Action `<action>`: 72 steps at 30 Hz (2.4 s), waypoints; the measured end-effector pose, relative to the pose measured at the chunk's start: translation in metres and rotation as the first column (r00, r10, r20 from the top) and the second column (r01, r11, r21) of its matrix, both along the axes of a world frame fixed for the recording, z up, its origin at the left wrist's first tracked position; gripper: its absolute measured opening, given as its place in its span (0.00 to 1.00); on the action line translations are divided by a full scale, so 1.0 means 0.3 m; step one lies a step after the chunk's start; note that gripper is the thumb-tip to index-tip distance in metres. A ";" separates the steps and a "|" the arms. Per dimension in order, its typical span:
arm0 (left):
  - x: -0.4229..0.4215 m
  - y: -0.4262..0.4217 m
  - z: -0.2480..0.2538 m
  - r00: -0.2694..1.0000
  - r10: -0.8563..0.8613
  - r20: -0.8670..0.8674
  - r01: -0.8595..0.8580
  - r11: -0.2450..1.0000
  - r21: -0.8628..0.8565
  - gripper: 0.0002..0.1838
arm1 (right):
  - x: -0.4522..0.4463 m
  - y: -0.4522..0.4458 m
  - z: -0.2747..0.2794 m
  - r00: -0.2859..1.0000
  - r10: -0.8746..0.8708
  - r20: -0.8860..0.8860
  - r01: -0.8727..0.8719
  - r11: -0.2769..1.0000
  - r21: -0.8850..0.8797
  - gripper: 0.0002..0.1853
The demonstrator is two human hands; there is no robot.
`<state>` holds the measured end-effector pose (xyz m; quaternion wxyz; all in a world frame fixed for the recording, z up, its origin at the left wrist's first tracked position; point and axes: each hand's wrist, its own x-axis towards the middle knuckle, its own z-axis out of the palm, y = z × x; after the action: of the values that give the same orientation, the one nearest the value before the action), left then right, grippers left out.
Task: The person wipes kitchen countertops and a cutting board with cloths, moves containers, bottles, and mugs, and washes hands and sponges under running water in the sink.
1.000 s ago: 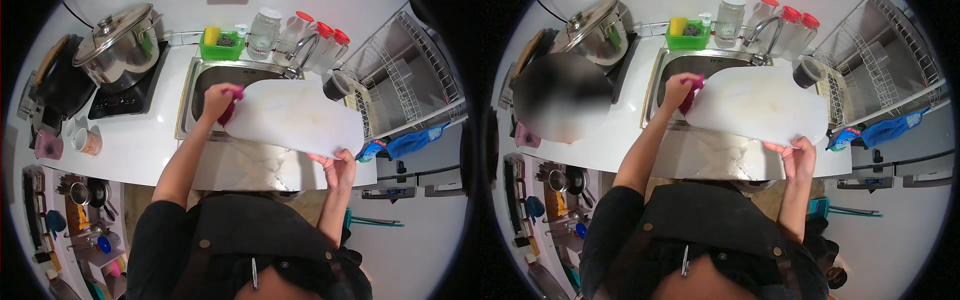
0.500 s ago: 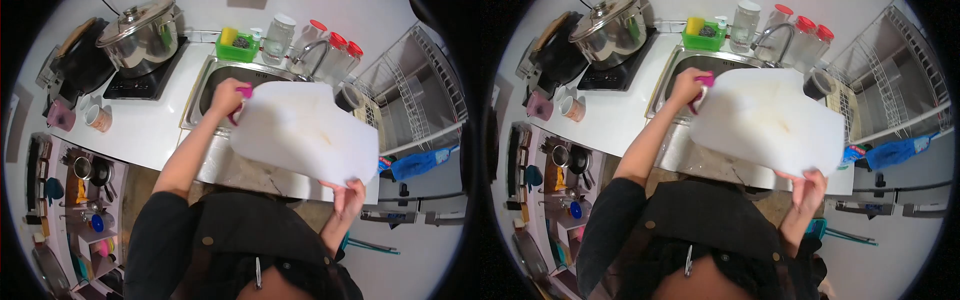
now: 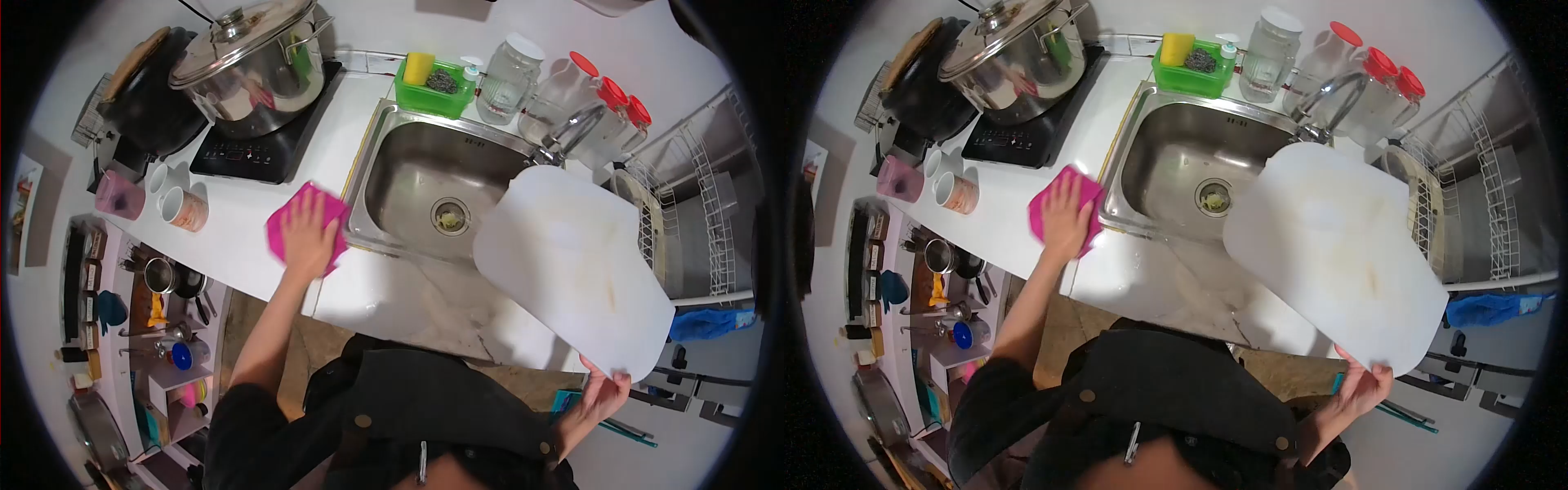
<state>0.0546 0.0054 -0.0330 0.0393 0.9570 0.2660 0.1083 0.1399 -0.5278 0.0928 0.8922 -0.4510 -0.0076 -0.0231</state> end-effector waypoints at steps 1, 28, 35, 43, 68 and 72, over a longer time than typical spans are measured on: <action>0.105 0.025 -0.019 0.997 -0.038 0.062 0.038 0.999 0.004 0.32 | -0.009 0.013 0.002 1.000 -0.012 -0.005 0.013 1.000 0.006 0.38; -0.039 -0.010 -0.012 0.980 0.183 0.084 -0.181 0.983 -0.023 0.28 | 0.019 0.054 0.008 0.993 0.066 -0.096 -0.057 0.993 0.099 0.40; -0.228 -0.295 0.121 0.870 0.298 0.392 0.072 0.710 -0.701 0.28 | 0.078 0.093 -0.021 0.948 0.299 -0.108 -0.258 0.921 0.291 0.42; -0.680 -0.325 0.397 0.652 0.658 0.377 0.692 -0.314 -0.650 0.26 | -0.136 0.408 -0.084 0.700 0.703 -0.126 -0.583 0.665 0.467 0.42; -2.987 0.353 0.053 -0.555 0.751 0.357 0.399 0.617 -0.678 0.21 | -2.222 2.632 -0.334 -0.540 0.834 -0.118 -0.838 -0.519 0.168 0.23; -3.279 0.598 -0.066 -0.649 0.685 0.331 0.319 0.640 -0.699 0.20 | -2.565 2.990 -0.413 -0.647 0.755 -0.101 -0.751 -0.609 0.256 0.19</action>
<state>-0.9290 0.1848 -0.0529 0.4870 0.1004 0.3705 0.7845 -0.6295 0.3691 -0.0311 0.4001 -0.1781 -0.2835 0.8531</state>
